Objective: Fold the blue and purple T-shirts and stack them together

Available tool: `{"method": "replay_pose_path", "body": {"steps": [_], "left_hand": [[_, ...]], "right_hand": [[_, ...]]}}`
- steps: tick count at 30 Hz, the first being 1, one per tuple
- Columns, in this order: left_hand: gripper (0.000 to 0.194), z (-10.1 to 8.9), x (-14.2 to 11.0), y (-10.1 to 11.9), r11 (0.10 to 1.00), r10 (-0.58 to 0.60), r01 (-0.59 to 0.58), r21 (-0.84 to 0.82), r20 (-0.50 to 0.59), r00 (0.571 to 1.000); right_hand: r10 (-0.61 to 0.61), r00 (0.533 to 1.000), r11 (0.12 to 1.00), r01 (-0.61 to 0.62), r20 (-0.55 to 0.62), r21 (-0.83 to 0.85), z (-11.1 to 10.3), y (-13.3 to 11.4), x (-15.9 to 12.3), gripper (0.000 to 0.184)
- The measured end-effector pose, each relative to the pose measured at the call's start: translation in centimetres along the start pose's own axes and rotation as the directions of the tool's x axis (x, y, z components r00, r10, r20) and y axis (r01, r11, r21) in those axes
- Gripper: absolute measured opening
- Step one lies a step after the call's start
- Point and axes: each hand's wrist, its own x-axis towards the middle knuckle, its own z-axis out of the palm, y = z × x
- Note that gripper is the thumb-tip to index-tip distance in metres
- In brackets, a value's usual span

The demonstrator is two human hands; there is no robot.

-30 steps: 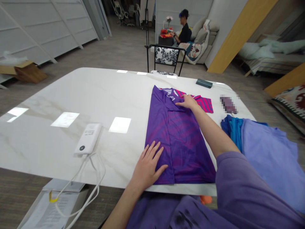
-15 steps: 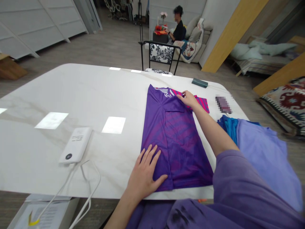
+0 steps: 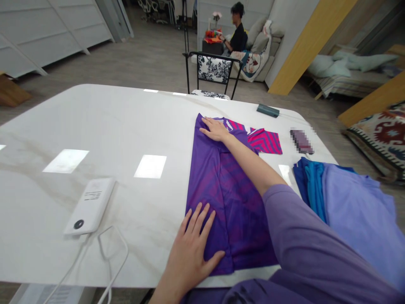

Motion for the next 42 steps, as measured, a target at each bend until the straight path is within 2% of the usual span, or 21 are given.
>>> {"method": "replay_pose_path", "body": {"steps": [3, 5, 7, 9, 11, 13, 15, 17, 19, 20, 23, 25, 27, 29, 32, 35, 38, 42], "left_hand": [[0.114, 0.5, 0.0, -0.3, 1.000, -0.005, 0.005, 0.013, 0.009, 1.000], [0.117, 0.7, 0.0, -0.4, 1.000, -0.006, 0.005, 0.026, 0.018, 1.000], [0.122, 0.8, 0.0, -0.5, 0.999, -0.002, 0.002, 0.037, 0.024, 1.000], [0.126, 0.5, 0.0, -0.4, 0.999, 0.008, -0.009, 0.041, 0.017, 1.000], [0.119, 0.0, 0.2, 0.1, 0.999, 0.014, -0.013, 0.033, -0.023, 1.000], [0.095, -0.5, 0.9, 1.3, 1.000, 0.021, -0.021, 0.003, -0.072, 0.997], [0.064, -0.7, 2.3, 3.5, 0.996, 0.070, -0.073, -0.047, -0.063, 0.996], [0.043, -0.2, 4.2, 6.5, 0.981, 0.162, -0.160, -0.106, 0.010, 0.987], [0.034, 1.0, 6.2, 9.9, 0.960, 0.253, -0.241, -0.141, 0.078, 0.964], [0.034, 1.8, 7.2, 11.5, 0.951, 0.286, -0.270, -0.147, 0.095, 0.954], [0.042, 4.6, 9.4, 15.7, 0.932, 0.350, -0.332, -0.144, 0.123, 0.929], [0.048, 6.2, 10.2, 17.6, 0.923, 0.378, -0.359, -0.137, 0.155, 0.913], [0.048, 7.2, 10.4, 18.8, 0.917, 0.396, -0.379, -0.122, 0.187, 0.899], [0.040, 7.7, 10.3, 19.6, 0.919, 0.393, -0.379, -0.105, 0.205, 0.896], [0.026, 7.9, 10.1, 20.4, 0.937, 0.349, -0.340, -0.080, 0.209, 0.914], [0.030, 7.8, 10.1, 21.3, 0.955, 0.295, -0.285, -0.077, 0.217, 0.930], [0.029, 7.3, 10.2, 21.9, 0.972, 0.231, -0.213, -0.101, 0.214, 0.949], [0.026, 5.2, 9.8, 21.0, 0.971, 0.208, -0.175, -0.165, 0.215, 0.954]], "right_hand": [[0.057, 0.994, 0.998, -0.057, 0.091, -0.006, 1.9, -0.6, 3.3, 0.091], [0.071, 0.992, 0.997, -0.071, 0.103, 0.000, 2.5, -0.5, 4.5, 0.092], [0.070, 0.997, 0.997, -0.071, 0.043, 0.022, 2.2, -0.1, 4.7, 0.092], [0.085, 0.995, 0.996, -0.083, -0.058, 0.038, 1.0, 1.1, 3.8, 0.087], [0.141, 0.977, 0.990, -0.139, -0.163, 0.022, -1.0, 3.4, 1.6, 0.081], [0.251, 0.938, 0.965, -0.261, -0.240, -0.011, -3.5, 7.0, -2.2, 0.072], [0.410, 0.869, 0.901, -0.433, -0.277, -0.025, -6.1, 11.4, -7.0, 0.063], [0.572, 0.778, 0.802, -0.597, -0.258, -0.026, -8.2, 15.6, -12.0, 0.059], [0.679, 0.700, 0.711, -0.702, -0.221, -0.043, -9.3, 18.9, -16.1, 0.062], [0.707, 0.676, 0.681, -0.730, -0.206, -0.056, -9.5, 20.1, -17.7, 0.067], [0.725, 0.663, 0.660, -0.746, -0.188, -0.090, -9.1, 22.3, -20.3, 0.077], [0.715, 0.671, 0.666, -0.739, -0.194, -0.099, -8.6, 22.9, -20.6, 0.071], [0.696, 0.690, 0.685, -0.721, -0.201, -0.106, -8.4, 23.3, -20.5, 0.055], [0.675, 0.709, 0.709, -0.700, -0.202, -0.089, -8.6, 23.5, -20.3, 0.042], [0.668, 0.712, 0.731, -0.682, -0.215, 0.014, -9.3, 23.5, -20.3, 0.043], [0.650, 0.714, 0.755, -0.645, -0.260, 0.115, -10.3, 22.9, -20.4, 0.050], [0.624, 0.724, 0.778, -0.610, -0.294, 0.148, -11.4, 21.7, -20.1, 0.052], [0.580, 0.759, 0.808, -0.582, -0.295, 0.091, -13.3, 19.3, -18.0, 0.049]]}}
